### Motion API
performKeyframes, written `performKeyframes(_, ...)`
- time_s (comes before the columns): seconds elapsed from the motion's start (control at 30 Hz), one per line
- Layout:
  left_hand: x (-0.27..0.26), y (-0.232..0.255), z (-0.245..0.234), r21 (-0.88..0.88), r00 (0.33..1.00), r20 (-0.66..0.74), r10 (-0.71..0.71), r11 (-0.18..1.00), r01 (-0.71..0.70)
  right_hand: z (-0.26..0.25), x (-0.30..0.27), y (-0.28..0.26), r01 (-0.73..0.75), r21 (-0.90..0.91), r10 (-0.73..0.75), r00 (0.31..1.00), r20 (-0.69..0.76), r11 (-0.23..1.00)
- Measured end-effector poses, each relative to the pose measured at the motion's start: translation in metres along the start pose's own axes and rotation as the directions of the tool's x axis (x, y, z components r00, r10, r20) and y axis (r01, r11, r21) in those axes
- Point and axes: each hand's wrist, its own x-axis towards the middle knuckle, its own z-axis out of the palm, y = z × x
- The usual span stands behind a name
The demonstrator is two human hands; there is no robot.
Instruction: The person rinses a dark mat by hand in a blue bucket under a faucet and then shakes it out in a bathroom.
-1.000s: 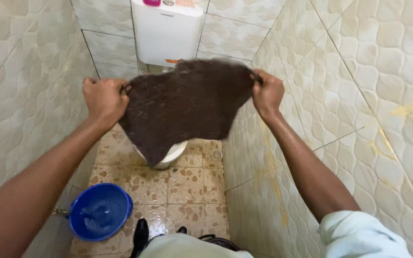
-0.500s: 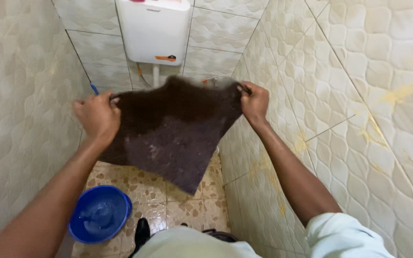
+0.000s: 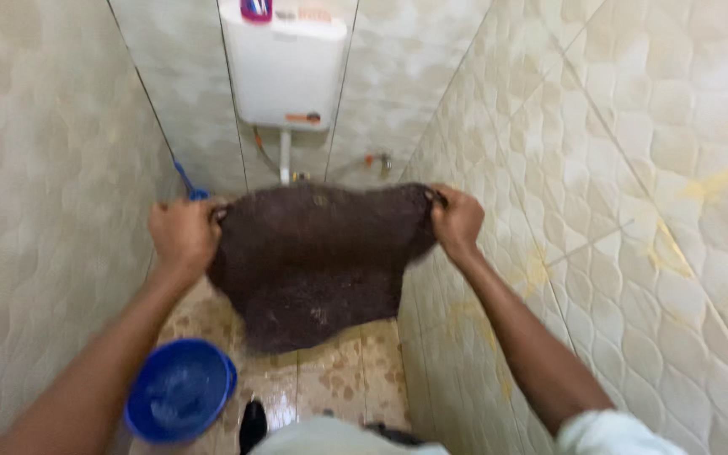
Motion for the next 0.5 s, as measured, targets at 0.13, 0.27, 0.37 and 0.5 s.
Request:
performKeyframes(0.13, -0.004, 0.001, -0.010, -0.127, 0.989, -0.145, 0.001, 0.992, -0.020, -0.023, 0.002, -0.017, 0.145, 0.047, -0.131, 0.966, -0.222, 0.988)
performKeyframes(0.27, 0.009, 0.011, -0.056, -0.195, 0.994, -0.103, -0.039, 0.981, 0.019, -0.066, 0.037, -0.038, 0.071, 0.107, -0.060, 0.993, -0.100, 0.992)
performKeyframes(0.37, 0.024, 0.016, -0.088, -0.180, 0.991, -0.134, -0.018, 0.984, -0.006, -0.103, 0.063, -0.036, 0.112, 0.144, -0.097, 0.989, -0.108, 0.983)
performKeyframes(0.5, 0.032, 0.023, -0.065, -0.531, 0.963, -0.210, -0.169, 0.847, 0.033, -0.053, 0.053, -0.030, 0.300, 0.173, -0.200, 0.878, -0.434, 0.938)
